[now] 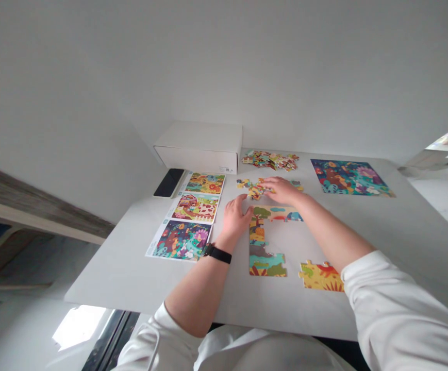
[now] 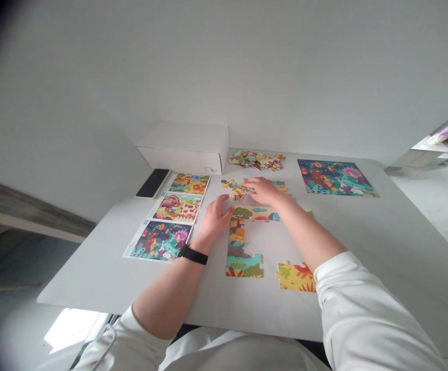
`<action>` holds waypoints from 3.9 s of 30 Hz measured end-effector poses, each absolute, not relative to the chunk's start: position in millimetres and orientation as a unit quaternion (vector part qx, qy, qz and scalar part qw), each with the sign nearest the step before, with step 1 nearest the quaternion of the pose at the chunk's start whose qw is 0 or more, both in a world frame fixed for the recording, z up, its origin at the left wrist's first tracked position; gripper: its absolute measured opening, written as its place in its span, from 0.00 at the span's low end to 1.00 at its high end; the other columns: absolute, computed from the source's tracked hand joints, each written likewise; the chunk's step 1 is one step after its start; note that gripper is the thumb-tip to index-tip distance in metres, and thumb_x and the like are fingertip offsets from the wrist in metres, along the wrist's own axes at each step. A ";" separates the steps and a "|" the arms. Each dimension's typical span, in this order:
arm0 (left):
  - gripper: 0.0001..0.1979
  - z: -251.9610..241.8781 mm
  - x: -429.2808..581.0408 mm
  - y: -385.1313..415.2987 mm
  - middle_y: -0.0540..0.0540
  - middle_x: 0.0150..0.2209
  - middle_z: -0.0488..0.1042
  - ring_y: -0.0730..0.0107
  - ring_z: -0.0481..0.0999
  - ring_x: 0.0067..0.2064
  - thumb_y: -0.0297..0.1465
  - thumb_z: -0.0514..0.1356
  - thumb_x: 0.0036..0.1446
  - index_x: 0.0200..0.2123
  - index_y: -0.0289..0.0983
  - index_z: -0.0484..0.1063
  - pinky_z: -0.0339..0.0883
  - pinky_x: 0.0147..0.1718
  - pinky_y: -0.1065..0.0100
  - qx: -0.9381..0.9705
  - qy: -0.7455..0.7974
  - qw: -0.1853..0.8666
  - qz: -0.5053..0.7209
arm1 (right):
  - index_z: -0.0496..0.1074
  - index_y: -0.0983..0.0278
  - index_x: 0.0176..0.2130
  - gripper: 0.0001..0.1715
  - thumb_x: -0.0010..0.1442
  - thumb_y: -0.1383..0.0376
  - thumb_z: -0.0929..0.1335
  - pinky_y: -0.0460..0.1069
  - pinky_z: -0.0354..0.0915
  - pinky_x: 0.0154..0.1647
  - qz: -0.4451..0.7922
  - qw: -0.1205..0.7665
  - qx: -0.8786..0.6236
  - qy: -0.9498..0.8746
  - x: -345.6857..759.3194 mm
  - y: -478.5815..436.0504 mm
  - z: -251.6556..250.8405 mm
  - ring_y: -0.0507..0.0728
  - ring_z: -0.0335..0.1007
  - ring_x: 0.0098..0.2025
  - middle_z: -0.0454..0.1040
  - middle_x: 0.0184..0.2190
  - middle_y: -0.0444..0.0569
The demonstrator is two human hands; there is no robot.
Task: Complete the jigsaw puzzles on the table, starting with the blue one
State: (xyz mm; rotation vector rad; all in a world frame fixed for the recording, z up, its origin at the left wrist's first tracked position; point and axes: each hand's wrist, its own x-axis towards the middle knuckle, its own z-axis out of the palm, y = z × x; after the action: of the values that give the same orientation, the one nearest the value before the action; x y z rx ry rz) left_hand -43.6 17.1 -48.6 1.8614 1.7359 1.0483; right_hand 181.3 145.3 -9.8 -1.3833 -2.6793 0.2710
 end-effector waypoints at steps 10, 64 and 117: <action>0.20 -54.9 -42.2 17.9 0.36 0.59 0.80 0.50 0.77 0.62 0.29 0.65 0.65 0.60 0.39 0.72 0.68 0.64 0.50 0.680 0.617 0.151 0.365 | 0.79 0.61 0.62 0.28 0.71 0.51 0.69 0.66 0.67 0.65 0.027 0.006 -0.594 -0.804 171.3 139.6 -4.6 0.75 0.70 0.65 0.76 0.63 0.64; 0.22 -50.3 -37.1 10.4 0.40 0.63 0.77 0.52 0.73 0.65 0.29 0.62 0.66 0.63 0.42 0.72 0.62 0.68 0.50 0.706 0.619 0.096 0.331 | 0.81 0.60 0.58 0.25 0.61 0.61 0.78 0.55 0.68 0.65 0.108 0.060 -0.528 -0.841 133.0 153.8 -13.3 0.66 0.77 0.59 0.78 0.58 0.59; 0.28 -10.5 50.0 138.7 0.34 0.62 0.75 0.46 0.75 0.63 0.38 0.70 0.61 0.63 0.38 0.76 0.67 0.65 0.52 0.826 0.550 0.090 0.083 | 0.83 0.59 0.55 0.19 0.68 0.68 0.70 0.57 0.71 0.62 0.114 0.168 -0.647 -0.735 312.6 110.7 -25.7 0.64 0.80 0.55 0.82 0.55 0.57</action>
State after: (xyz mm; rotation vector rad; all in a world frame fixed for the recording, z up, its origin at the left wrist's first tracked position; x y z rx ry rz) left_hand 50.0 138.7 -10.5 2.4560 1.6360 0.2467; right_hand 312.6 110.7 -25.7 -1.8417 -2.0893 0.3240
